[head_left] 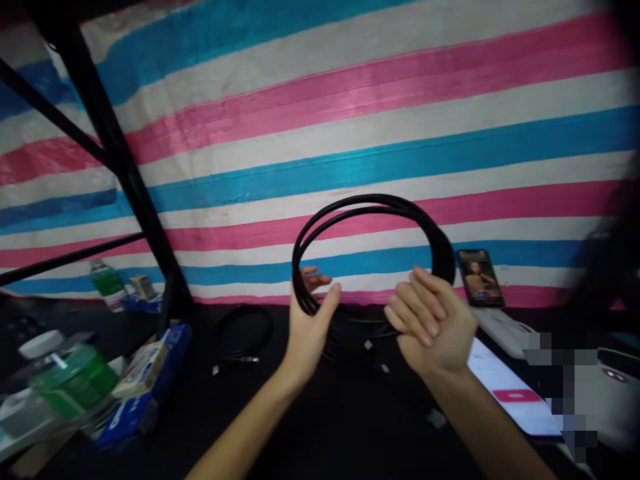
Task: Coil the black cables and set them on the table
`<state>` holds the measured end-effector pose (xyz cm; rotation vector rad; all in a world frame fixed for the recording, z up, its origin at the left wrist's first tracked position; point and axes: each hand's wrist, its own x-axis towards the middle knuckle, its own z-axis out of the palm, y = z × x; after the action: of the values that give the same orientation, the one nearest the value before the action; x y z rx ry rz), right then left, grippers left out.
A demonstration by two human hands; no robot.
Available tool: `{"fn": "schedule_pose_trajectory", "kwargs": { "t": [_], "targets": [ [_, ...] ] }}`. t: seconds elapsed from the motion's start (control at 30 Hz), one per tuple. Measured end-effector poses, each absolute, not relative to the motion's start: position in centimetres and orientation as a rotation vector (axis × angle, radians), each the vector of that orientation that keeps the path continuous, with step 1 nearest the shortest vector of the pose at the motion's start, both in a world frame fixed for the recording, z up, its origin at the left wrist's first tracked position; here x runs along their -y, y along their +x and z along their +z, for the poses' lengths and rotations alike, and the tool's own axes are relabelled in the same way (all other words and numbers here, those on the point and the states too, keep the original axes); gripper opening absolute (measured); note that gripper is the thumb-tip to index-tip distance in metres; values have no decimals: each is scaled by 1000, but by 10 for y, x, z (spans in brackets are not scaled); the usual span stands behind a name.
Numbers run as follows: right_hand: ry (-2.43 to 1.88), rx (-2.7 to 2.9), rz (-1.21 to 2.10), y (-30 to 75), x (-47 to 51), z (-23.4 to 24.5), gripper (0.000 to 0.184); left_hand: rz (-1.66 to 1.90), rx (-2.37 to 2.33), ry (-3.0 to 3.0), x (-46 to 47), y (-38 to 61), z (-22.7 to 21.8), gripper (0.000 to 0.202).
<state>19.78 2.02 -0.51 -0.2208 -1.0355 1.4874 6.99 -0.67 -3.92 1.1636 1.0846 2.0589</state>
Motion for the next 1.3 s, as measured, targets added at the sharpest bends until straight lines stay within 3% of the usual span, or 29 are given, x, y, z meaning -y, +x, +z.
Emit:
{"fn": "schedule_pose_trajectory", "kwargs": {
  "t": [0.2,0.43,0.73,0.93,1.13,1.2,1.3],
  "targets": [
    [-324,1100,1341,195,-27,-11,53,1332,-507,573,-3,75,-51,28],
    [-716,1438,1346,196,-71,-25,32,1621,-348,557,-10,44,-40,58],
    [-1166,1875,955,197,-104,-64,43,1592,-657,633,-35,18,-64,55],
    [-1547,2032,1038,198,-125,-100,43,1480,-1028,710,-66,12,-114,27],
    [-1662,2036,1149,196,-133,-121,57,1431,-1376,891,-83,-3,-149,9],
    [-1666,2043,1129,194,-131,-122,59,1455,-1458,966,-85,-6,-151,13],
    [-1684,2063,1052,196,-129,-120,53,1496,-1537,1060,-87,-12,-151,33]
  ]
}}
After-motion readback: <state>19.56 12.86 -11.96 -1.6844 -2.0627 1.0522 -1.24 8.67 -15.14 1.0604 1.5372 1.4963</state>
